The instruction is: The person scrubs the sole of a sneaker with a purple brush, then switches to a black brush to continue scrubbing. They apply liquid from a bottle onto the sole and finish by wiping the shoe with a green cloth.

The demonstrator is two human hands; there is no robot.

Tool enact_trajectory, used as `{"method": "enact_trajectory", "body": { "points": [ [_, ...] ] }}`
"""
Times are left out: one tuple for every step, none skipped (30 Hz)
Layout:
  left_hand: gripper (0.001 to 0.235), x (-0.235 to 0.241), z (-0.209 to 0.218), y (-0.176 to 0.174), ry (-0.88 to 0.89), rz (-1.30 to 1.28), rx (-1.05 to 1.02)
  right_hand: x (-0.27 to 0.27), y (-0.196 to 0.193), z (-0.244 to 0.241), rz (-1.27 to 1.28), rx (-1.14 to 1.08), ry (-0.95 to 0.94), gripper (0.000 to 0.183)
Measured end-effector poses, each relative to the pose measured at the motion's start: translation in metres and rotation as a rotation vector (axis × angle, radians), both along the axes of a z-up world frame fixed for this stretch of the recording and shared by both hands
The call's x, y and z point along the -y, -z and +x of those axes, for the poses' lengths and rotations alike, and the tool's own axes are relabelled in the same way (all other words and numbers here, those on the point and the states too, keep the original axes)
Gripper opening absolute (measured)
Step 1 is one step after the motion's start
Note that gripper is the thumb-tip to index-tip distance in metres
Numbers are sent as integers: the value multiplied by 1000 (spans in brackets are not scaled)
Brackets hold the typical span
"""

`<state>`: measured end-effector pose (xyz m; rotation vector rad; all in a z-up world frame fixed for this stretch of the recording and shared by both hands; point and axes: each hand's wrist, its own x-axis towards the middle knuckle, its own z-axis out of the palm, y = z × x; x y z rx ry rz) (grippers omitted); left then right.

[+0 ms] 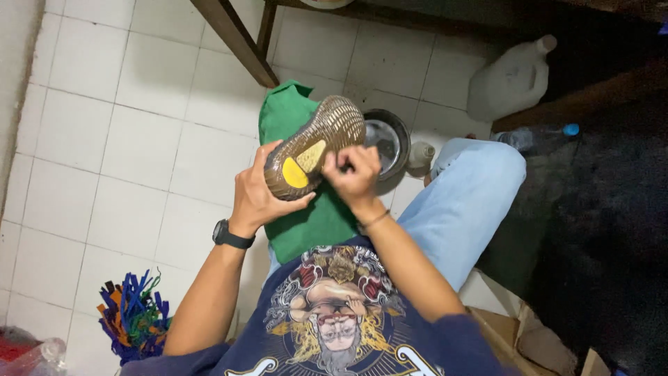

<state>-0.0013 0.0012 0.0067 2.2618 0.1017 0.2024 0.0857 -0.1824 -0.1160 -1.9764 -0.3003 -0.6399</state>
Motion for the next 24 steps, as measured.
{"method": "enact_trajectory", "body": {
  "points": [
    [100,-2,-5,1,11,-18,30,0,10,-2,-4,-3,-22,35],
    [100,-3,-7,2,20,-12,34,7,20,10,2,2,-14,35],
    [99,-5,-9,4,24,-31,64,14,29,23,-15,-14,77,33],
    [99,-3,-13,3,17,-55,87,24,37,34,-37,-36,157,32],
    [99,-3,-21,-5,15,-55,85,14,13,16,-37,-38,154,32],
    [99,-6,-22,-12,19,-39,124,3,-10,4,-13,27,41,35],
    [100,-8,-23,-19,24,-24,162,-8,-32,-8,8,94,-72,39],
    [100,-13,-26,-19,20,-20,169,-4,-26,4,12,101,-77,39],
    [100,-17,-29,-17,10,-10,152,0,-18,16,1,56,-33,36],
    [99,-23,-37,-16,11,0,122,3,-9,19,-9,-2,22,33],
    [99,-25,-41,-11,17,4,116,4,8,22,-5,-8,28,33],
    [101,-25,-44,-6,-6,-30,112,8,22,28,-13,-74,115,32],
    [102,-25,-46,-3,-29,-64,107,12,37,36,-21,-139,202,32],
    [102,-29,-47,-1,-17,-61,109,5,18,22,-16,-137,214,32],
    [102,-32,-46,1,-30,-84,100,-2,-1,8,-19,-70,115,35],
    [102,-31,-49,2,-58,-105,93,-8,-21,-5,-23,0,1,39],
    [102,-29,-48,4,-61,-100,97,3,2,12,-18,3,-3,39],
    [103,-32,-49,5,-62,-125,86,9,28,22,-36,-68,143,36],
    [104,-35,-50,7,-63,-150,74,15,54,32,-53,-141,289,34],
    [104,-34,-46,6,-66,-147,82,13,42,34,-48,-134,285,34],
    [105,-33,-41,6,-70,-153,91,11,30,36,-25,-69,196,35],
    [106,-35,-40,5,-60,-161,81,9,20,29,-5,-22,121,36],
    [106,-40,-45,6,-51,-159,71,7,36,19,-4,-32,131,36],
    [106,-40,-43,7,-61,-179,58,7,48,20,-8,-32,103,36]
  ]
}}
